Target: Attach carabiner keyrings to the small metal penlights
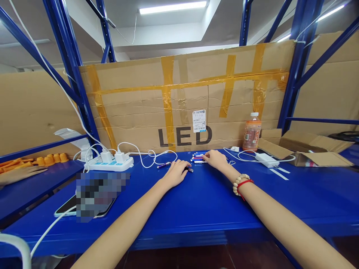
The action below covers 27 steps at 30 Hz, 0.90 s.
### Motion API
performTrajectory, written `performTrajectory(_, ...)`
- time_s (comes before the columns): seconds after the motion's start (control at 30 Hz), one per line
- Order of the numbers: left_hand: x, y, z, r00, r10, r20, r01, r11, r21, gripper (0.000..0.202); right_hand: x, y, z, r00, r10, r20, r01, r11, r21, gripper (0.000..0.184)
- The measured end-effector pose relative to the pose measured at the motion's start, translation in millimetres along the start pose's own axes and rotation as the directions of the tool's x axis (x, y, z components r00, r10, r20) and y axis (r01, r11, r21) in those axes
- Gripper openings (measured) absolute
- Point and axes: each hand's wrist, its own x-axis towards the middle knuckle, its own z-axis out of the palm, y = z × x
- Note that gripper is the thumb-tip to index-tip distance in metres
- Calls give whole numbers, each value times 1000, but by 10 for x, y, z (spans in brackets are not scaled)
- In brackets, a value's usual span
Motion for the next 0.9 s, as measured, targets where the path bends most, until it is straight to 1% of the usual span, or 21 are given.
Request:
performTrajectory(0.1, -1, 3, -3, 1000, -10, 6, 10, 1000, -2, 22, -2, 12, -13, 999, 48, -11, -49, 997, -56, 31)
performTrajectory(0.23, -1, -4, 2, 1000, -13, 0, 13, 1000, 2, 23, 7, 67, 1, 995, 100, -23, -102, 990, -99, 22)
performTrajectory(0.43, 3, -4, 11, 1000, -8, -8, 8, 1000, 12, 23, 44, 110, -34, 996, 87, -38, -89, 994, -58, 18)
performTrajectory(0.5, 2, -3, 10, 1000, -4, -9, 4, 1000, 10, 23, 36, 80, -75, 996, 91, -7, -91, 995, -46, 16)
performTrajectory(0.6, 4, -8, 8, 1000, -11, -7, 11, 1000, 11, 22, -2, 19, -133, 988, 123, 97, -119, 992, -50, 17)
performTrajectory(0.67, 7, -13, 8, 1000, -13, -6, 13, 1000, 14, 21, -33, -11, -158, 983, 131, 131, -124, 991, -58, 16)
performTrajectory(0.77, 13, -18, 6, 1000, 1, 1, -1, 1000, 21, 17, -68, -21, -168, 985, 117, 129, -110, 992, -59, 13)
performTrajectory(0.9, 15, -12, -8, 1000, 15, 16, -15, 1000, 10, 15, -71, 2, -140, 987, 123, 105, -116, 991, -69, 17)
